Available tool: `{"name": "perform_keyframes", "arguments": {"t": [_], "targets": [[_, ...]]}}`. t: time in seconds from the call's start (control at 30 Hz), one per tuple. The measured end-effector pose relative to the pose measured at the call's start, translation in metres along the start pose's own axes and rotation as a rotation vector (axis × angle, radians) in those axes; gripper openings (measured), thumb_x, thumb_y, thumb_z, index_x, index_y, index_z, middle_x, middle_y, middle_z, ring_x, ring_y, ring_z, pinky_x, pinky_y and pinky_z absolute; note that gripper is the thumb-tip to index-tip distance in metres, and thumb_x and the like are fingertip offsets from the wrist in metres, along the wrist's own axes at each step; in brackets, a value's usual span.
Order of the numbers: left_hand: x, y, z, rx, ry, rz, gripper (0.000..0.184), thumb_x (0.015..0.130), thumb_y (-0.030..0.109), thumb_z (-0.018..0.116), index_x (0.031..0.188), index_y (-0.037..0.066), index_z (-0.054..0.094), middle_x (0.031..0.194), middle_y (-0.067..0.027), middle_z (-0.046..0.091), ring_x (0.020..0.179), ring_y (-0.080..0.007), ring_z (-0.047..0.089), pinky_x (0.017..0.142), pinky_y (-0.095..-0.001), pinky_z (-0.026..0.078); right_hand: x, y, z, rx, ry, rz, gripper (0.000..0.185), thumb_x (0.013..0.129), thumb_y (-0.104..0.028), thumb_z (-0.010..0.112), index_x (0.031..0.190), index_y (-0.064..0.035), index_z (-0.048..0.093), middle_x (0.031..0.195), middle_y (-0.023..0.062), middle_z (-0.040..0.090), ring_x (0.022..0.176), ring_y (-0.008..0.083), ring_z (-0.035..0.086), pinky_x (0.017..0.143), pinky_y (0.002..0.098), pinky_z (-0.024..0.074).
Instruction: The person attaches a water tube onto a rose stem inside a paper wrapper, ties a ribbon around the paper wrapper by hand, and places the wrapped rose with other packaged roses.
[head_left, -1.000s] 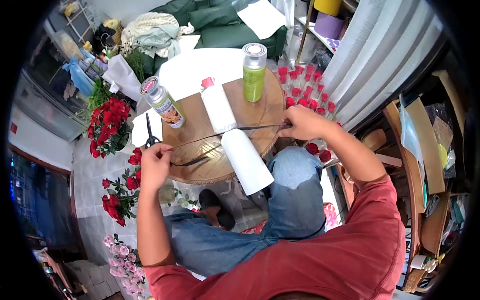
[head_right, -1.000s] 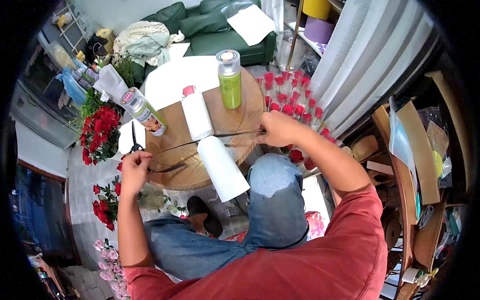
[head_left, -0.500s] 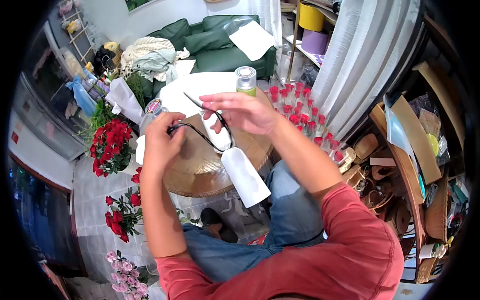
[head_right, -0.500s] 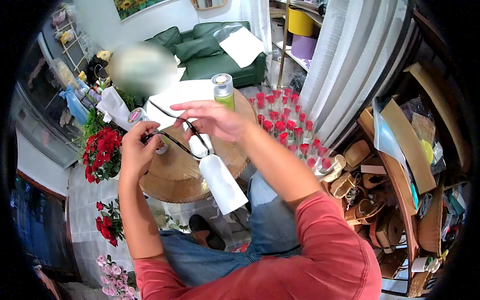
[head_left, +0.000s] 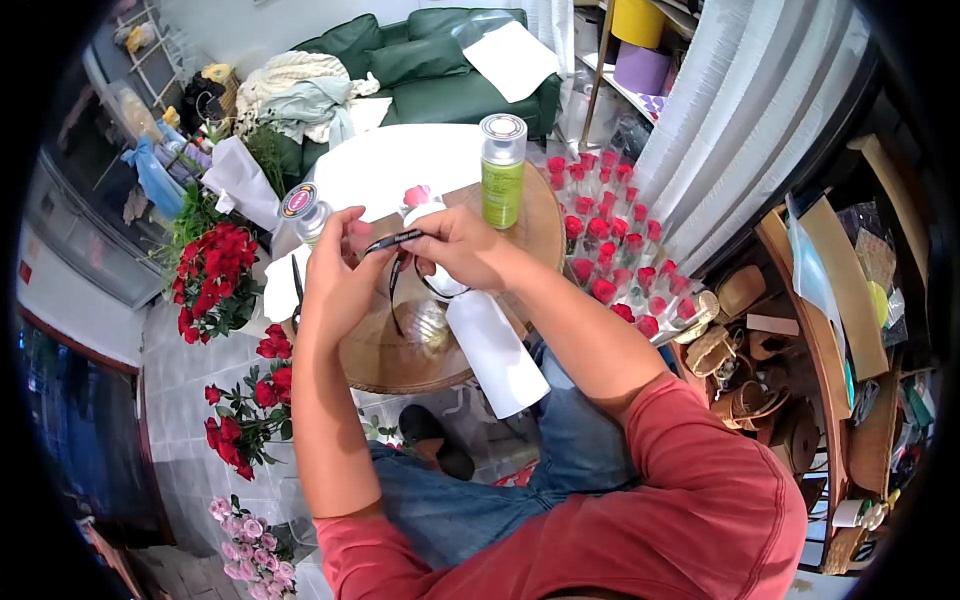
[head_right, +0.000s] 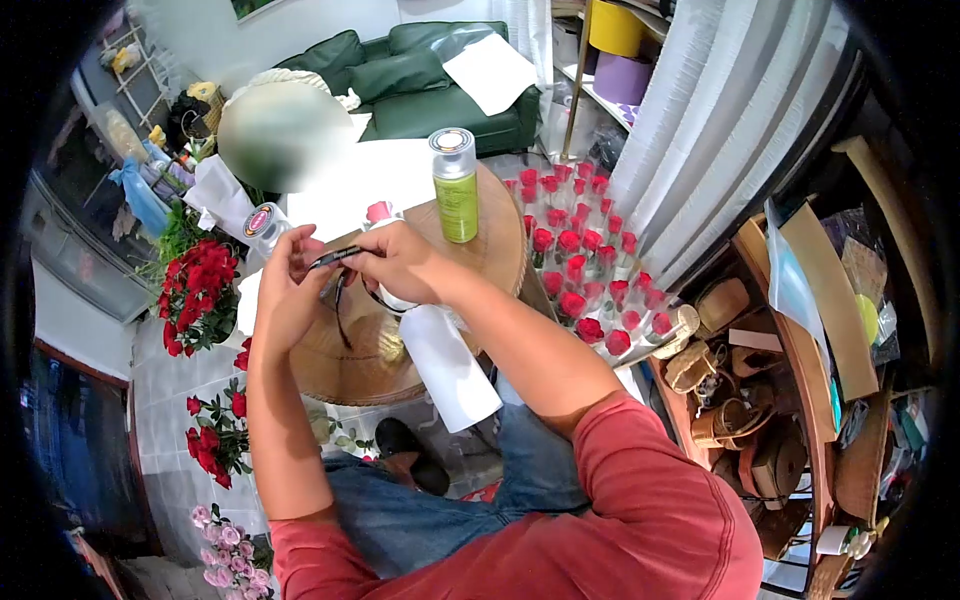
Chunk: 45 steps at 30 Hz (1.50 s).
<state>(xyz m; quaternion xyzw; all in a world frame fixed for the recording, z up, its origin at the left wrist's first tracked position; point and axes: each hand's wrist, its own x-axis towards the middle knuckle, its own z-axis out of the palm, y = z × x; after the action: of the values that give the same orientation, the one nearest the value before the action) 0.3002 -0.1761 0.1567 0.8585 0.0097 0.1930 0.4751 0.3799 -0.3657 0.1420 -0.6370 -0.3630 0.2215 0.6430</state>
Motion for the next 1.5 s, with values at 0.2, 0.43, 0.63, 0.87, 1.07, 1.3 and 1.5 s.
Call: {"name": "perform_keyframes", "arguments": {"t": [0.2,0.43,0.63,0.87,1.07,1.3,1.5], "targets": [[-0.011,-0.008,0.014,-0.513,-0.246,-0.200,0.028,0.091,-0.004,0.067,0.119,-0.003,0.062,0.096,-0.0055,0.070,0.078,-0.0109,0.064,0.069,-0.0265,0.053,-0.001,0.005,-0.004,-0.009,0.029,-0.044,0.020,0.100,-0.007,0.056,0.107,-0.0004,0.073,0.083,0.0028,0.069,0.070,0.0085,0.060,0.067,0.0256,0.0510],[-0.017,-0.013,0.038,-0.484,-0.213,-0.143,0.021,0.086,-0.008,0.069,0.106,-0.002,0.067,0.089,-0.0042,0.070,0.074,-0.0115,0.065,0.066,-0.0260,0.053,-0.014,-0.005,-0.001,-0.144,0.145,-0.193,0.016,0.098,-0.009,0.060,0.105,0.0008,0.071,0.093,0.0055,0.071,0.083,0.0132,0.067,0.074,0.0296,0.0526],[-0.019,-0.011,0.057,-0.371,-0.117,-0.120,0.015,0.084,-0.013,0.064,0.091,-0.002,0.072,0.079,-0.0030,0.068,0.069,-0.0086,0.062,0.061,-0.0241,0.050,-0.016,0.002,-0.001,-0.417,0.134,-0.577,0.012,0.093,-0.011,0.065,0.098,-0.0016,0.071,0.091,0.0118,0.069,0.085,0.0305,0.068,0.076,0.0357,0.0532],[-0.020,-0.017,0.073,-0.216,0.158,0.087,0.020,0.086,-0.013,0.064,0.101,-0.003,0.071,0.083,-0.0025,0.068,0.069,-0.0082,0.060,0.059,-0.0222,0.047,-0.014,0.007,-0.001,-0.371,0.109,-0.656,0.008,0.092,-0.007,0.067,0.096,-0.0016,0.072,0.090,0.0123,0.069,0.085,0.0285,0.068,0.076,0.0355,0.0534],[-0.015,-0.044,0.057,-0.502,-0.051,-0.160,0.036,0.092,-0.010,0.058,0.126,-0.004,0.063,0.098,-0.0043,0.070,0.081,-0.0108,0.064,0.069,-0.0229,0.050,-0.010,0.022,-0.006,-0.301,0.101,-0.567,0.009,0.094,-0.006,0.066,0.099,-0.0018,0.073,0.095,0.0101,0.071,0.088,0.0233,0.068,0.080,0.0332,0.0526],[-0.035,-0.047,0.038,-1.001,0.375,-0.321,0.028,0.100,0.012,0.065,0.127,0.002,0.063,0.109,-0.0081,0.072,0.090,-0.0116,0.065,0.082,-0.0270,0.052,0.002,0.036,-0.015,0.487,0.387,-0.056,0.028,0.104,-0.020,0.054,0.088,-0.0027,0.070,0.079,0.0102,0.069,0.082,0.0191,0.068,0.086,0.0322,0.0543],[-0.077,-0.075,0.011,0.119,0.374,-0.249,0.019,0.098,0.011,0.061,0.110,0.002,0.071,0.092,-0.0174,0.075,0.079,-0.0314,0.071,0.074,-0.0407,0.057,-0.051,0.048,-0.043,0.711,0.513,0.087,0.049,0.109,-0.039,0.049,0.069,-0.0112,0.043,0.062,0.0011,0.043,0.060,0.0179,0.049,0.073,0.0342,0.0524]]}}
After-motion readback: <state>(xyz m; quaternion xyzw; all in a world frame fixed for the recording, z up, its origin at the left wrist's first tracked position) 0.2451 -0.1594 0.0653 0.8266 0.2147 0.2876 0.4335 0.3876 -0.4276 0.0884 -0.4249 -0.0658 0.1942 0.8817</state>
